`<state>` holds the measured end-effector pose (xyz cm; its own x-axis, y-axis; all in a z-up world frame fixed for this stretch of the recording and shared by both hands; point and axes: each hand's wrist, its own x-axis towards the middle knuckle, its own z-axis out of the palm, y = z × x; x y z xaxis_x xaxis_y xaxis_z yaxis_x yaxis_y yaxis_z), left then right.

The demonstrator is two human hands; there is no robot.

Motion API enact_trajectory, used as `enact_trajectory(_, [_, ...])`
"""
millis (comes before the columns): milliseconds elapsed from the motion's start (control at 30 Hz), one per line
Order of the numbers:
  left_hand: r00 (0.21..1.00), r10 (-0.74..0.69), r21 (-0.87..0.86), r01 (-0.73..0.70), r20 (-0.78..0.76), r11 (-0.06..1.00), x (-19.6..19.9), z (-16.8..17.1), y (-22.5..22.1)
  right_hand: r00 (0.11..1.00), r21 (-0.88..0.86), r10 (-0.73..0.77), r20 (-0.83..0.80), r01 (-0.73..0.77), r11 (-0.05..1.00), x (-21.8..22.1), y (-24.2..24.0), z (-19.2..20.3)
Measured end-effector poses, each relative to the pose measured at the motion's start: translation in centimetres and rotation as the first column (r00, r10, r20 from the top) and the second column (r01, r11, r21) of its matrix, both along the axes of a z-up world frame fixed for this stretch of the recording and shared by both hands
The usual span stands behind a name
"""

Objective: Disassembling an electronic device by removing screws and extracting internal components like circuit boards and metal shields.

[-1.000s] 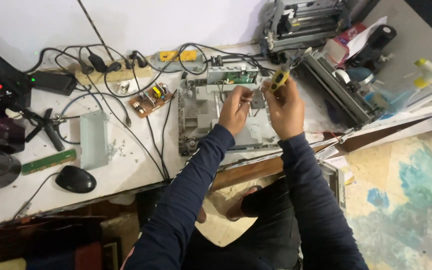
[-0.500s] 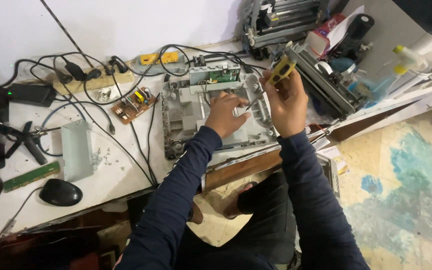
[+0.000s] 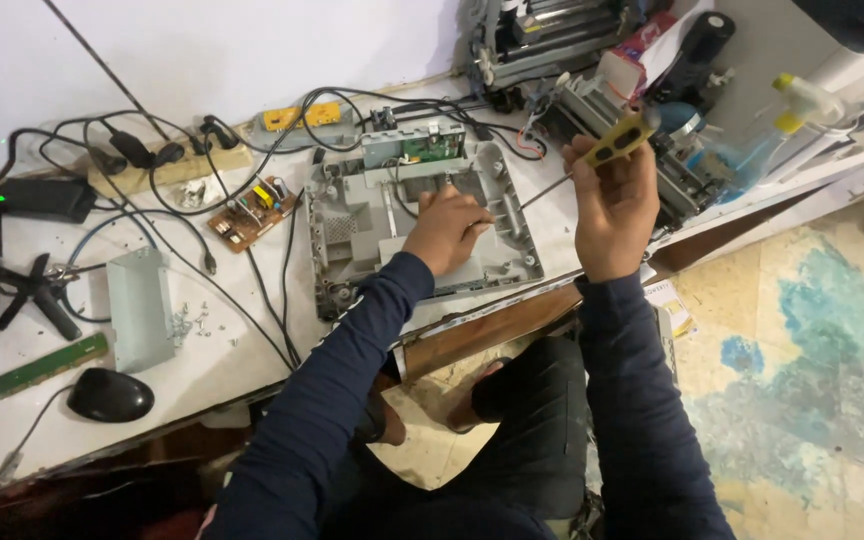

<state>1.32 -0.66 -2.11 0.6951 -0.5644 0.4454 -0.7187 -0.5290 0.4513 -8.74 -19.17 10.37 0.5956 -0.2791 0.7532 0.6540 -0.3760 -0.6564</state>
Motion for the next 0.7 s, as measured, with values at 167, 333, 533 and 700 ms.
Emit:
enact_trajectory(167, [0.99,-0.1,0.078,0.093,0.102,0.993,-1.1,1.4,-0.6,0.999,0.012,-0.037,-0.032,0.037,0.999,-1.2,-0.7,-0.6])
enact_trajectory(333, [0.996,-0.074,0.208,0.063,0.048,0.976,-2.1,1.6,-3.4,0.998,0.012,-0.051,-0.037,0.051,0.999,-1.3,-2.0,-1.7])
enact_trajectory(533, [0.999,-0.04,0.445,0.037,-0.002,0.895,-2.1,2.5,-6.0,0.999,-0.012,-0.029,-0.013,0.029,1.0,-2.1,-1.9,-0.4])
enact_trajectory(700, [0.998,-0.064,0.425,0.057,0.003,0.903,-1.2,0.9,-6.5,0.999,-0.01,-0.043,0.009,0.043,0.999,-2.6,-2.2,0.5])
